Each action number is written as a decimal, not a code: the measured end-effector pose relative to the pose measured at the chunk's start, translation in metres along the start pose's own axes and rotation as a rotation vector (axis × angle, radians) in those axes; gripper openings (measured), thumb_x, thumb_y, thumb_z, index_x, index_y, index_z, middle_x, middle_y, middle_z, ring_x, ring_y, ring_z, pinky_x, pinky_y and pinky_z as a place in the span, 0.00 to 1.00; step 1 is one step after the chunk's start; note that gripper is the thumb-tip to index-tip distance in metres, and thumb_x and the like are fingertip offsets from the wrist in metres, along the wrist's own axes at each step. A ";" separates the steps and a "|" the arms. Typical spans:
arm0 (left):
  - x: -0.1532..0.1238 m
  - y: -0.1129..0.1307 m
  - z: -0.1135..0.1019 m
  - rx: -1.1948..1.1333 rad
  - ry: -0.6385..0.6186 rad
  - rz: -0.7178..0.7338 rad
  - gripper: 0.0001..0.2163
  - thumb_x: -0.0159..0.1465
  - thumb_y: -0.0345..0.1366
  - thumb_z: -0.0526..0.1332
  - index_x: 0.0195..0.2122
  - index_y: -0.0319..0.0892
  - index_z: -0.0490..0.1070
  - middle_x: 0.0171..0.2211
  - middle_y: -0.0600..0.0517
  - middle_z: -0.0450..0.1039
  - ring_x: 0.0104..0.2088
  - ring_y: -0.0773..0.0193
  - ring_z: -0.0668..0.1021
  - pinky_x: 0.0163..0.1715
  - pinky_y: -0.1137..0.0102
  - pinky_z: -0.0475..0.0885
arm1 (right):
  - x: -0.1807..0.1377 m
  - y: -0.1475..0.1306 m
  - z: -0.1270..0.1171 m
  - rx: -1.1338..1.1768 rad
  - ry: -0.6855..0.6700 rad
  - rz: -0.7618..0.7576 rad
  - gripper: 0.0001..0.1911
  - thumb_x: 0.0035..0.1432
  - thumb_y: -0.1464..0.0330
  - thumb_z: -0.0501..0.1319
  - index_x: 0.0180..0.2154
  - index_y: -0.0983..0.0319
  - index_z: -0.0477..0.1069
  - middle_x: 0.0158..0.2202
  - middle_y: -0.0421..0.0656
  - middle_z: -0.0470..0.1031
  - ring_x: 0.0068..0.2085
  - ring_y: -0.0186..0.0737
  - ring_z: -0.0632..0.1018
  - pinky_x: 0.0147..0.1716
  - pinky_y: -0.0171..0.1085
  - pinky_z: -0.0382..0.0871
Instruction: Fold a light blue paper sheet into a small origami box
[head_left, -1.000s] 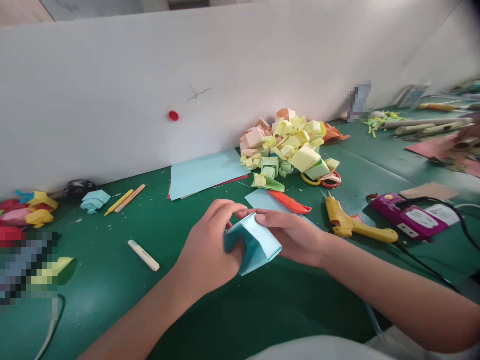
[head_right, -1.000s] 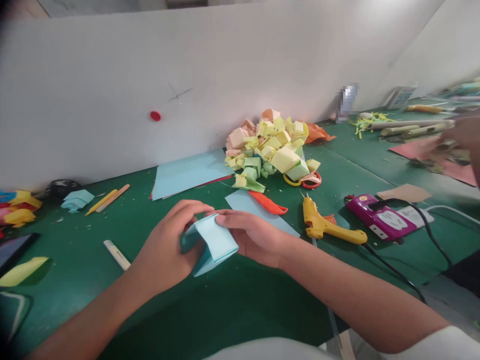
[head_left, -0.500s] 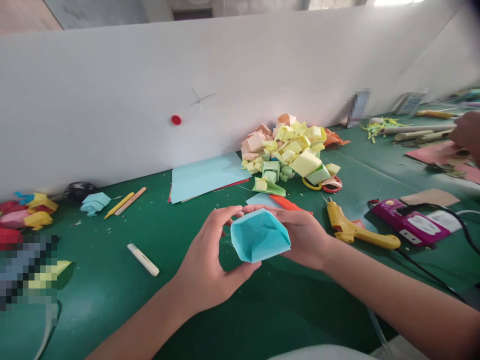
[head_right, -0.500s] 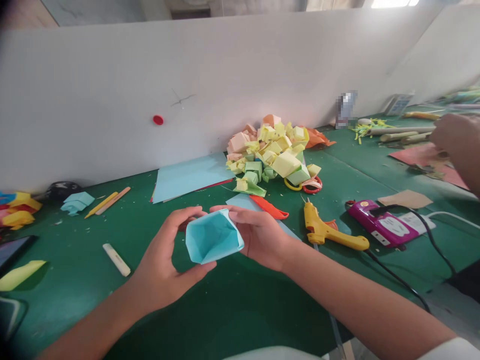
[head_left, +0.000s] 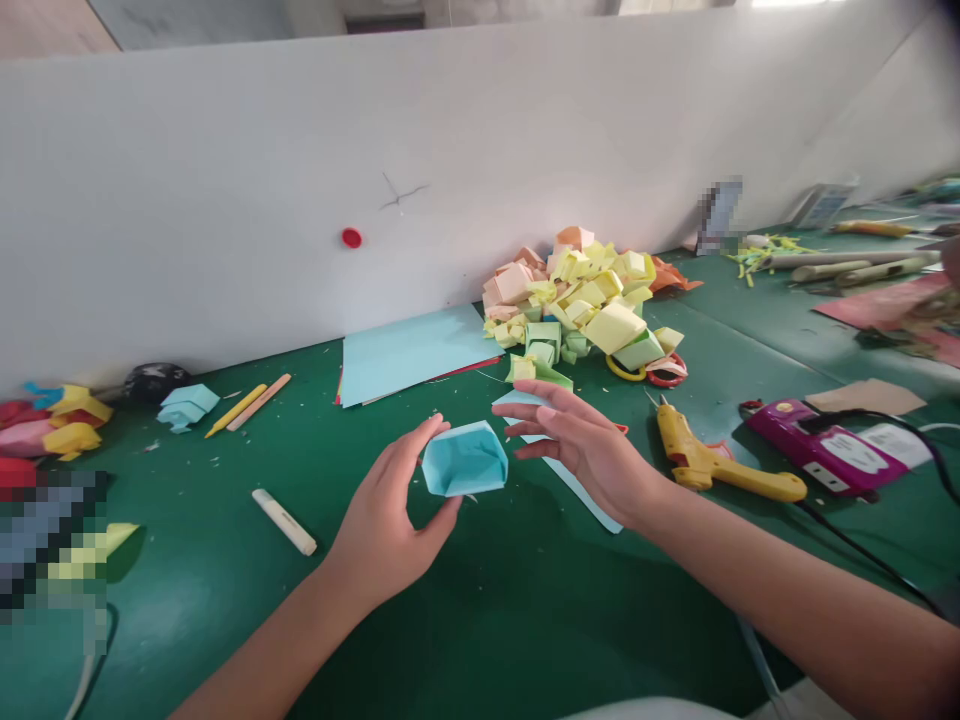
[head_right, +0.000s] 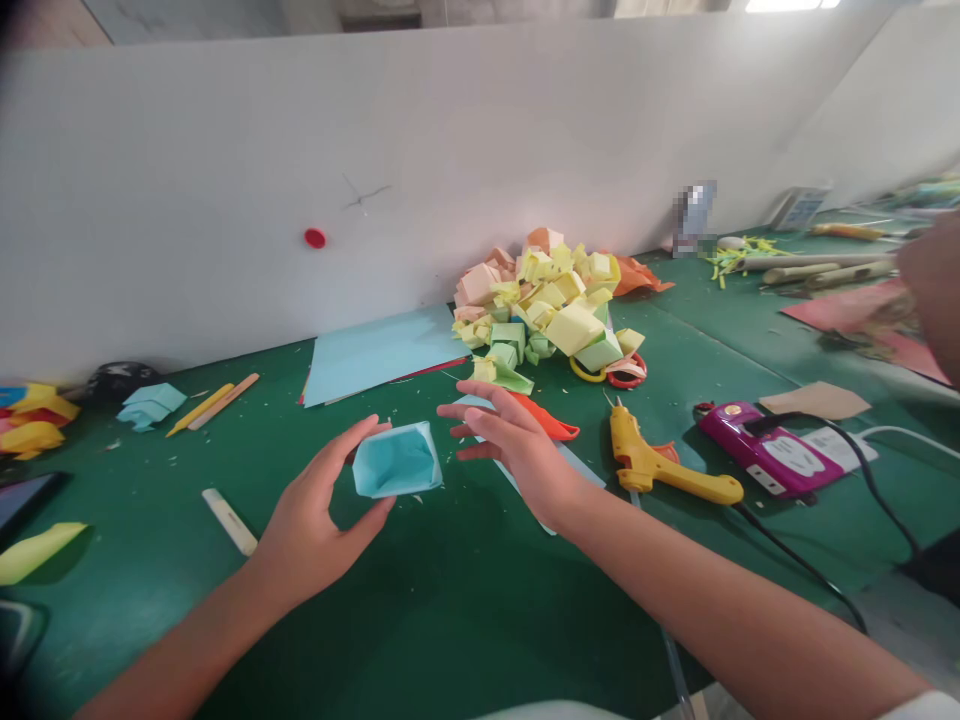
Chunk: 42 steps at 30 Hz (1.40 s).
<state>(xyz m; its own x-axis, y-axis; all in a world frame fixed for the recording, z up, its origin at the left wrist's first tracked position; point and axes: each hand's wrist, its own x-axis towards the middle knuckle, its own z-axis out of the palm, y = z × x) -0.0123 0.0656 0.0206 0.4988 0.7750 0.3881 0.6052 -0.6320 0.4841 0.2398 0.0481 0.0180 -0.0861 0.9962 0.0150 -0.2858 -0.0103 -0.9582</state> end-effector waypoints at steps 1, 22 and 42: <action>-0.001 -0.004 0.000 0.017 0.000 -0.016 0.31 0.67 0.37 0.62 0.70 0.52 0.52 0.63 0.47 0.68 0.62 0.50 0.73 0.56 0.58 0.74 | -0.001 0.001 0.000 -0.110 0.000 -0.052 0.24 0.66 0.58 0.59 0.61 0.55 0.63 0.60 0.50 0.73 0.57 0.51 0.74 0.53 0.53 0.71; -0.017 0.001 0.024 0.248 -0.013 0.163 0.12 0.66 0.32 0.62 0.50 0.46 0.75 0.71 0.42 0.54 0.66 0.41 0.66 0.58 0.46 0.70 | -0.013 0.012 0.009 -1.533 -0.322 -0.585 0.11 0.68 0.68 0.59 0.37 0.60 0.80 0.66 0.48 0.66 0.61 0.60 0.64 0.59 0.60 0.68; -0.016 0.003 0.019 0.123 0.192 0.192 0.17 0.68 0.34 0.60 0.58 0.46 0.64 0.57 0.40 0.68 0.53 0.50 0.76 0.48 0.56 0.74 | -0.018 0.014 0.015 -1.502 -0.350 -0.486 0.11 0.66 0.68 0.59 0.37 0.62 0.80 0.67 0.51 0.65 0.61 0.62 0.67 0.57 0.61 0.70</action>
<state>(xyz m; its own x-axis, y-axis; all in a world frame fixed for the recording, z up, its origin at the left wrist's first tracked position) -0.0066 0.0508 0.0013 0.4920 0.6209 0.6103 0.5875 -0.7541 0.2935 0.2231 0.0285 0.0089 -0.5330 0.8101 0.2443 0.7761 0.5830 -0.2404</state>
